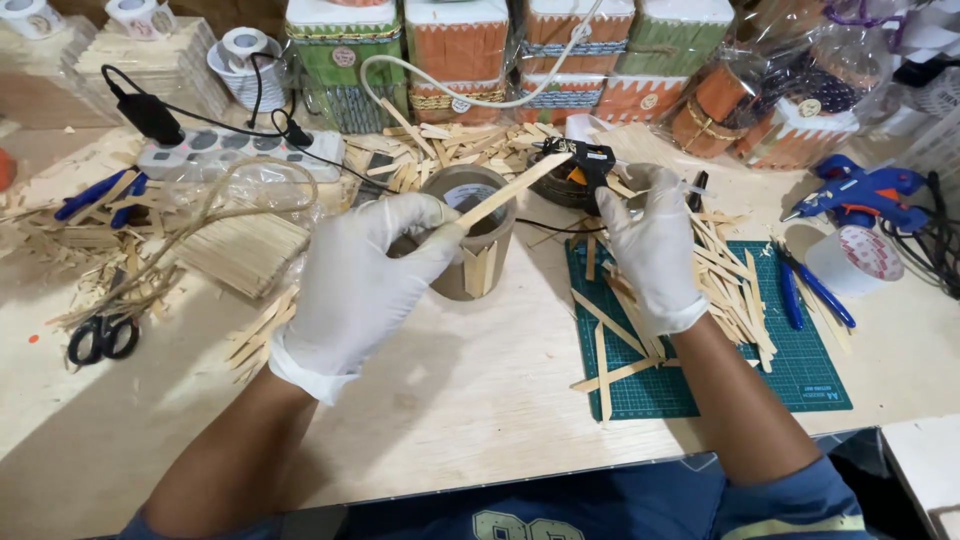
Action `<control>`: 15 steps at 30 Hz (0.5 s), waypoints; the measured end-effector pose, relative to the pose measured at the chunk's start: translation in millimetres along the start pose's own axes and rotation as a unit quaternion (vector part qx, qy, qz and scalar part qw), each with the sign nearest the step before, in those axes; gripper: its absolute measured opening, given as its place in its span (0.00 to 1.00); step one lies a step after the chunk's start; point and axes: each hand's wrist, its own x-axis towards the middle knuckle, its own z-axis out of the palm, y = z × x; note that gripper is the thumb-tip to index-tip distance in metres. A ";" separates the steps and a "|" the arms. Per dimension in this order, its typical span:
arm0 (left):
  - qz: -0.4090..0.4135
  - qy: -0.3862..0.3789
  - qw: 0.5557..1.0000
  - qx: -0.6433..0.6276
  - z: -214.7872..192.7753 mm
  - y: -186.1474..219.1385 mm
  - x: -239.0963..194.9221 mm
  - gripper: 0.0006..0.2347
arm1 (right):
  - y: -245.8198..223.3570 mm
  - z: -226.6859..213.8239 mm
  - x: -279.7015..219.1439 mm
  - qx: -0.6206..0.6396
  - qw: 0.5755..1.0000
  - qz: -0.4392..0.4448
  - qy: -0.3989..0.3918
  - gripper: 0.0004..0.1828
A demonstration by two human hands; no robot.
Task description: Gluing wooden sticks onto a cardboard tube to create a decorative container using a hot glue gun.
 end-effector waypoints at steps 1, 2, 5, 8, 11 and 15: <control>0.001 0.002 1.000 0.000 3.5 4.1 -5.0 0.00 | 13.2 7.5 7.2 0.001 1.000 -0.002 0.000 0.21; -0.003 -0.004 1.000 -0.010 7.3 8.3 -9.7 0.01 | 26.4 14.9 14.7 0.009 0.998 0.063 -0.026 0.24; 0.007 -0.055 0.998 -0.033 36.0 -7.9 -21.5 0.01 | 33.0 25.2 31.6 0.142 0.953 0.264 -0.049 0.24; 0.022 -0.131 0.990 -0.049 75.6 -35.6 -34.6 0.01 | 66.5 39.8 48.8 0.196 0.928 0.310 -0.061 0.27; 0.006 -0.180 0.982 -0.057 104.3 -57.0 -40.4 0.03 | 96.5 61.9 59.3 0.162 0.956 0.232 -0.075 0.33; -0.029 -0.202 0.973 -0.109 135.0 -87.3 -44.4 0.02 | 112.8 72.4 59.9 0.194 0.947 0.245 -0.073 0.24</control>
